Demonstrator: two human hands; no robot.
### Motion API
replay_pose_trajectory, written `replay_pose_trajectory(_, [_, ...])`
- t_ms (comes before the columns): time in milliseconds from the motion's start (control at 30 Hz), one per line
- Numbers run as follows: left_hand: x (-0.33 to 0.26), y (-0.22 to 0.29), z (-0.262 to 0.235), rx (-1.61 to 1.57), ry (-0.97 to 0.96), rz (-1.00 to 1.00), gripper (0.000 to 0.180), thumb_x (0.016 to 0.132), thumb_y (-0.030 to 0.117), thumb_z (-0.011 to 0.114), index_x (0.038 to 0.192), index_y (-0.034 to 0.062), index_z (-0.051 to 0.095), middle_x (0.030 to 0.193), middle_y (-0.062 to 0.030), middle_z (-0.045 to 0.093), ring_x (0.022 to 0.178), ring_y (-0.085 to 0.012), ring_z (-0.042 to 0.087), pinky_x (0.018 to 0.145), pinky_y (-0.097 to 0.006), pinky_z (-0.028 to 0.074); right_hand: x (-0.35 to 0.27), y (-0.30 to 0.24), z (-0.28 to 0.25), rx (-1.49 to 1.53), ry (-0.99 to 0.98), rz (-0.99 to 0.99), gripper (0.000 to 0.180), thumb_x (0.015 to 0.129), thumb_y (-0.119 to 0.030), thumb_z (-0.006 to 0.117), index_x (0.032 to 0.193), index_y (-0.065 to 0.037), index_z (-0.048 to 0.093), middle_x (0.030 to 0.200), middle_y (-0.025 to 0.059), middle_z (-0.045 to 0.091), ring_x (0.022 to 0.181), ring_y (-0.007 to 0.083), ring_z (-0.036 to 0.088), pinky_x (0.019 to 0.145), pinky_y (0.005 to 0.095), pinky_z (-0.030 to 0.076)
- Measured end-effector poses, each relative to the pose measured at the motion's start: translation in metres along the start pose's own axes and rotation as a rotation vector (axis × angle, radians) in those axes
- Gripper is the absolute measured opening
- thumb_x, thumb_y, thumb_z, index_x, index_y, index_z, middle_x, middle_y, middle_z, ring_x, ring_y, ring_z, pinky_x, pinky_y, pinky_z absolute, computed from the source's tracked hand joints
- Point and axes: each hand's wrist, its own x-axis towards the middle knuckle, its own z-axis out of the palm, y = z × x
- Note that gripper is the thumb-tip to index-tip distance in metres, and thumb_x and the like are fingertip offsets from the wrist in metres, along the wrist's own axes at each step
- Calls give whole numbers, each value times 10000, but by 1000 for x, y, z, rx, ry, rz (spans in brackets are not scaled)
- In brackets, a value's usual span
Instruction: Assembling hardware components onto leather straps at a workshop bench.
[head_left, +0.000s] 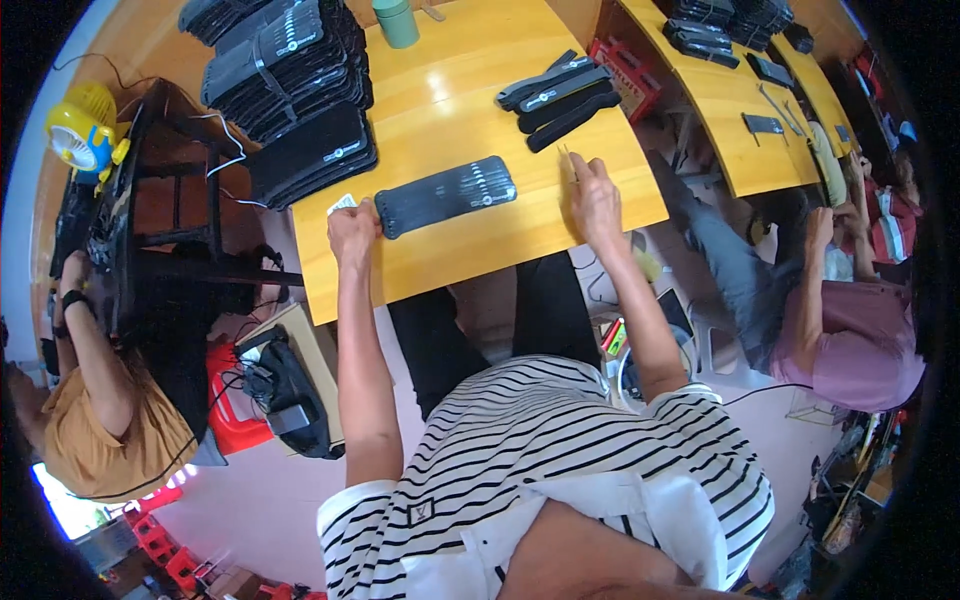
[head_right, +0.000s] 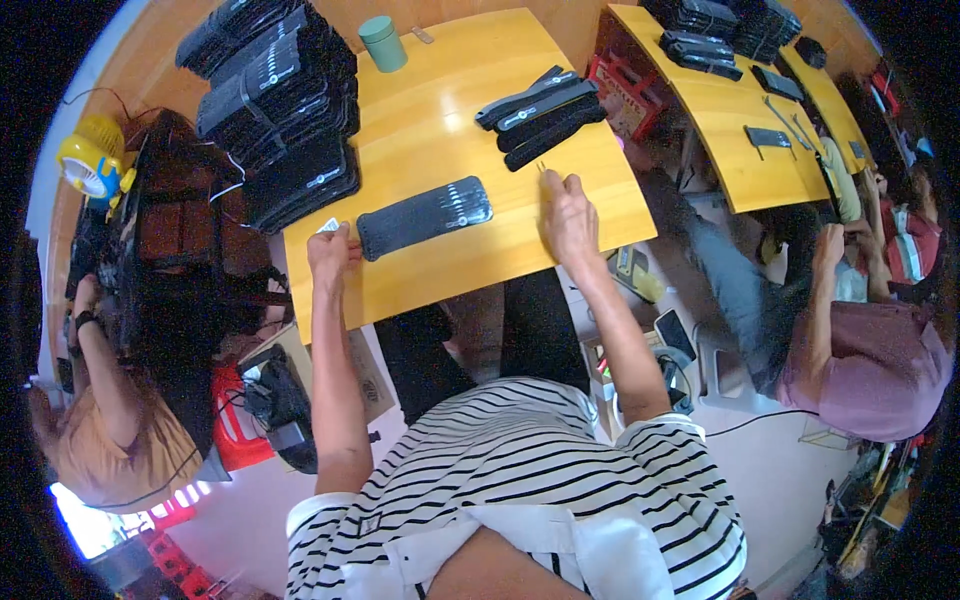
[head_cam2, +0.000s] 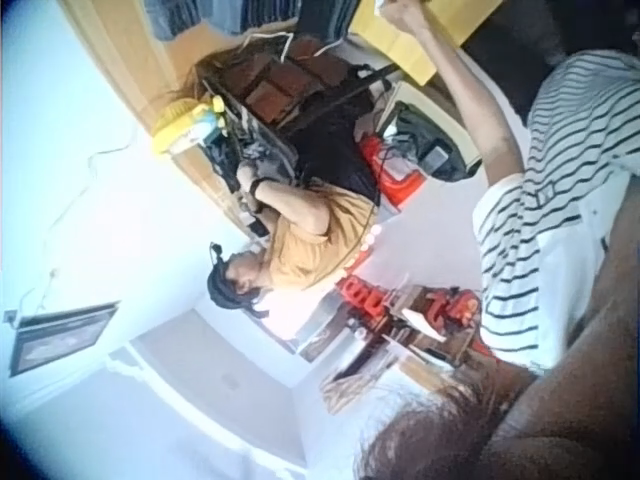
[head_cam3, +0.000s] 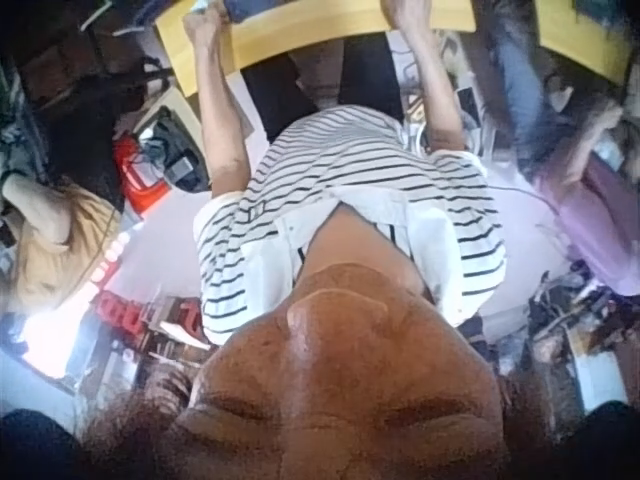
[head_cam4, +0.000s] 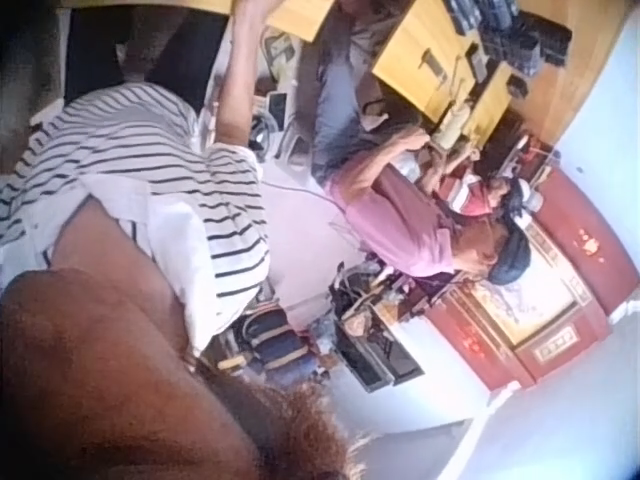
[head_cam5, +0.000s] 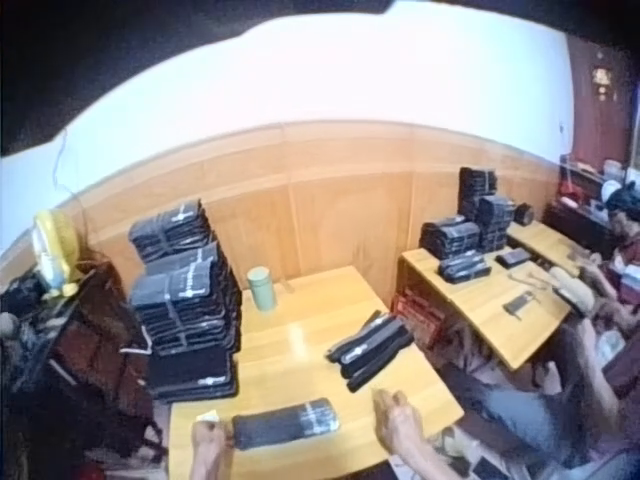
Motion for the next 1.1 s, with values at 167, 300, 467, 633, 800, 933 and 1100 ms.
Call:
replay_pose_trajectory(167, [12,-2,13,76,27,-42,376,801,318,602,764,-56,606,631,-107,608,478,-168,574,433,-293,467,0,4,10,-89,125,32,286,740,16,514,1020,-43,527,840,166,493,780,358,527,661,449,459])
replay_pose_trajectory(300, [-7,28,23,390,39,-130,508,777,455,577,881,-37,645,957,-209,630,933,-319,607,812,-380,458,-1,11,25,-169,185,-41,253,744,-12,518,994,-33,551,829,140,487,780,308,487,669,410,427])
replay_pose_trajectory(467, [-20,43,20,518,118,-130,575,771,514,556,932,-31,643,1025,-212,617,972,-341,590,843,-411,453,-3,2,24,-178,170,-8,246,775,-35,542,1018,-42,583,839,127,497,807,296,491,703,389,419])
replay_pose_trajectory(633, [-30,53,35,484,180,-97,499,809,473,549,914,-2,658,1004,-209,624,946,-345,599,810,-410,473,-3,1,22,-236,176,-39,261,741,-35,518,997,-41,568,835,117,500,790,292,487,671,396,411])
replay_pose_trajectory(800, [-30,54,31,474,229,-76,443,821,424,570,896,-3,660,955,-219,630,913,-346,608,781,-421,482,-2,-1,24,-258,167,-62,263,738,-32,514,996,-37,559,836,119,500,799,292,490,677,397,414])
replay_pose_trajectory(933, [-34,54,38,519,290,-14,433,825,423,568,846,2,671,874,-203,647,846,-347,627,757,-425,488,-2,-2,26,-273,170,-72,255,729,-32,520,982,-34,555,850,124,496,806,293,490,681,398,420])
replay_pose_trajectory(1100, [-33,35,47,541,388,143,397,845,390,545,808,19,681,814,-202,649,760,-356,636,696,-428,500,-2,-3,26,-294,139,-81,259,724,-30,526,982,-32,548,845,124,488,799,291,488,676,395,425])
